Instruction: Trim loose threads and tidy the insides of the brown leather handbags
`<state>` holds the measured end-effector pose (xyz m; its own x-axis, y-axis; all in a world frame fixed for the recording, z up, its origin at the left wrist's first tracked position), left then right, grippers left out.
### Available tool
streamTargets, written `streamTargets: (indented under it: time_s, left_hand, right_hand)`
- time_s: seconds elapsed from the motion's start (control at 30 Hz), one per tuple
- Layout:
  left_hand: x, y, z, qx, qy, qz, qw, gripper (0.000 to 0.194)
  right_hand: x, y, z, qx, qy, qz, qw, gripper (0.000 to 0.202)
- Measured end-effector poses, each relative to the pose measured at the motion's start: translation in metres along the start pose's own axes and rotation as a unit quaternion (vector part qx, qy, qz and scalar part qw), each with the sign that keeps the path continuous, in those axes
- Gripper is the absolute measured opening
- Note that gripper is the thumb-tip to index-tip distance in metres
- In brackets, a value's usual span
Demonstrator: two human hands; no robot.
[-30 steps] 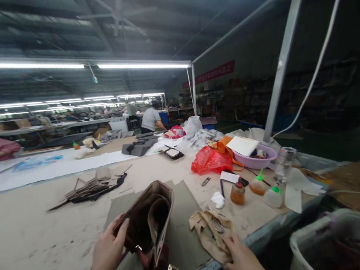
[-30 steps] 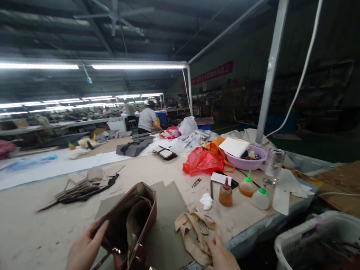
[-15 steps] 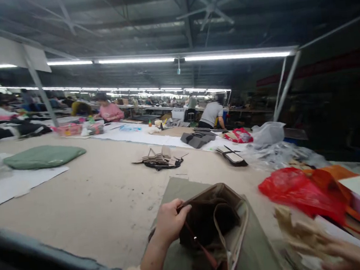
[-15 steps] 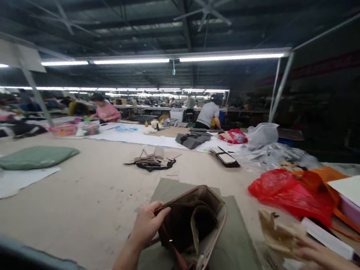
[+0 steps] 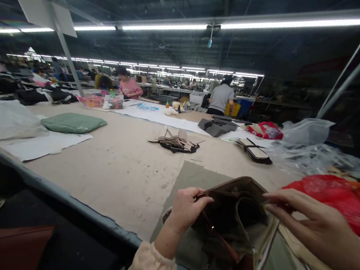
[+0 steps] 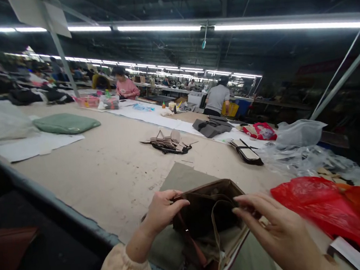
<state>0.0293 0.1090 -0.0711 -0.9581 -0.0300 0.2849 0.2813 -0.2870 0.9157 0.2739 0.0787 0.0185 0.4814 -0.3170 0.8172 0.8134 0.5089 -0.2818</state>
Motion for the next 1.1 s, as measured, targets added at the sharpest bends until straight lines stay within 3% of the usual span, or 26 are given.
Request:
streamTargets:
  time_s: [0.07,0.13,0.37,0.63,0.87,1.1]
  left_hand:
    - [0.0,0.001,0.0,-0.002,0.002,0.002,1.0,0.018]
    - [-0.001,0.002,0.0,-0.002,-0.001,-0.004,1.0,0.018]
    - [-0.001,0.002,0.0,0.003,-0.004,-0.016,1.0,0.019]
    - [-0.002,-0.001,0.002,0.02,-0.003,-0.043,0.999,0.02]
    - [-0.008,-0.003,0.003,0.047,-0.035,-0.07,0.996,0.021]
    - [-0.01,-0.007,0.006,0.057,-0.039,-0.076,0.995,0.02]
  right_hand:
    - [-0.019,-0.029,0.017,0.055,-0.057,-0.003,0.997,0.021]
    - [-0.035,-0.041,0.029,0.083,-0.085,-0.034,0.992,0.02]
    - [-0.068,-0.032,0.044,0.052,-0.127,-0.105,0.985,0.016]
    - [-0.07,-0.031,0.032,0.051,-0.156,-0.062,0.984,0.023]
    - [-0.07,-0.018,0.039,-0.02,-0.159,0.064,0.985,0.021]
    - [-0.073,-0.014,0.044,-0.028,-0.124,0.031,0.991,0.02]
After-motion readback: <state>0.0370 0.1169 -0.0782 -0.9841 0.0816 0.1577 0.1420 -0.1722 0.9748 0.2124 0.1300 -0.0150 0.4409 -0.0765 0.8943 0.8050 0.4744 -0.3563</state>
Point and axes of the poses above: each hand's wrist, its own z-axis towards the middle knuckle, its own x-axis out of the back of the hand, y = z × x, the point moved 4 cm from there along z, towards the middle knuckle, and after that the axes turned 4 degrees about -z, right-handed, at the moved point
